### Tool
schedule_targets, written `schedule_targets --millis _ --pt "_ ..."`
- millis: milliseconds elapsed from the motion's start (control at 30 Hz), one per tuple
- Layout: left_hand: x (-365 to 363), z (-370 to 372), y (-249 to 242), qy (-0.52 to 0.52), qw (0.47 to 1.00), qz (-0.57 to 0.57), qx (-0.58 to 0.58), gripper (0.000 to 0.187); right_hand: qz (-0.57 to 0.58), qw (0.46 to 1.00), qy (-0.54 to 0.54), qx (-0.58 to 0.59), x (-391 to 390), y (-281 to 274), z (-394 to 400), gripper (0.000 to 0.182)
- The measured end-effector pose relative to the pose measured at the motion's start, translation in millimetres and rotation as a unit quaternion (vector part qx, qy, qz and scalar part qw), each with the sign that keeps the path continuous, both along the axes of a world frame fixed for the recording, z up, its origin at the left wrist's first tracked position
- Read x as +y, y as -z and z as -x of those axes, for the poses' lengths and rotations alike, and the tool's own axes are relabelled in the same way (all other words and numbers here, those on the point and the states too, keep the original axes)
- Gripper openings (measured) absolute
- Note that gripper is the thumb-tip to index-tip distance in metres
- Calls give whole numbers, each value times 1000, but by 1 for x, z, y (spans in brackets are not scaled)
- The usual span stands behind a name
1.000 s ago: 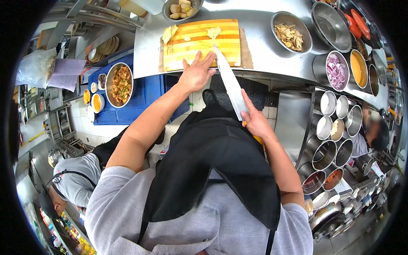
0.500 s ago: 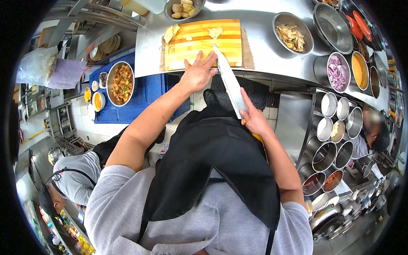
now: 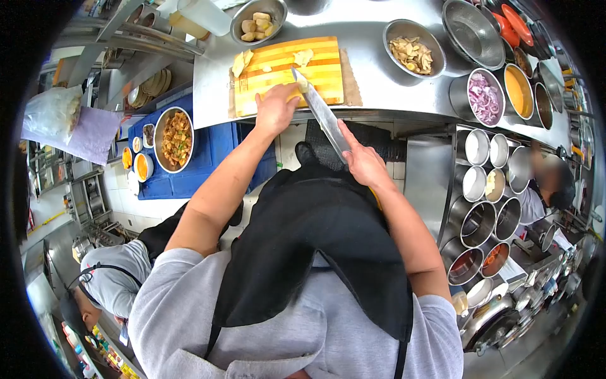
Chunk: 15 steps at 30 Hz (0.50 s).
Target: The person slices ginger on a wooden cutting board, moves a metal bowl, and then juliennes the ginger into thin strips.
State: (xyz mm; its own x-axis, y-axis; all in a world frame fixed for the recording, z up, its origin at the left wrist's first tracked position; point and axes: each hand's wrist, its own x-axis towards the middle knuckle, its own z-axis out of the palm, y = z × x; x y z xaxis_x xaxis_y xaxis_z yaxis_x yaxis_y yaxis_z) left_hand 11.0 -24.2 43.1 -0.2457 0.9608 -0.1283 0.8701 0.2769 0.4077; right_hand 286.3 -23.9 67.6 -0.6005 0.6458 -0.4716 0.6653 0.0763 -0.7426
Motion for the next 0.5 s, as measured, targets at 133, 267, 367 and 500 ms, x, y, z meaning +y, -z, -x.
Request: schedule_targets --millis 133,267,367,500 --pt "16 8 21 -19 987 -158 1 46 -50 992 -53 -103 9 -17 0 80" --pt "27 4 32 -21 986 -161 -23 40 -50 994 -56 -81 10 -17 -1 81" --pt "31 14 35 -3 986 -156 -54 41 -60 993 -57 -79 8 -13 -1 81" --pt "38 17 23 2 991 -114 -73 34 -37 989 -59 -131 11 -30 6 82"
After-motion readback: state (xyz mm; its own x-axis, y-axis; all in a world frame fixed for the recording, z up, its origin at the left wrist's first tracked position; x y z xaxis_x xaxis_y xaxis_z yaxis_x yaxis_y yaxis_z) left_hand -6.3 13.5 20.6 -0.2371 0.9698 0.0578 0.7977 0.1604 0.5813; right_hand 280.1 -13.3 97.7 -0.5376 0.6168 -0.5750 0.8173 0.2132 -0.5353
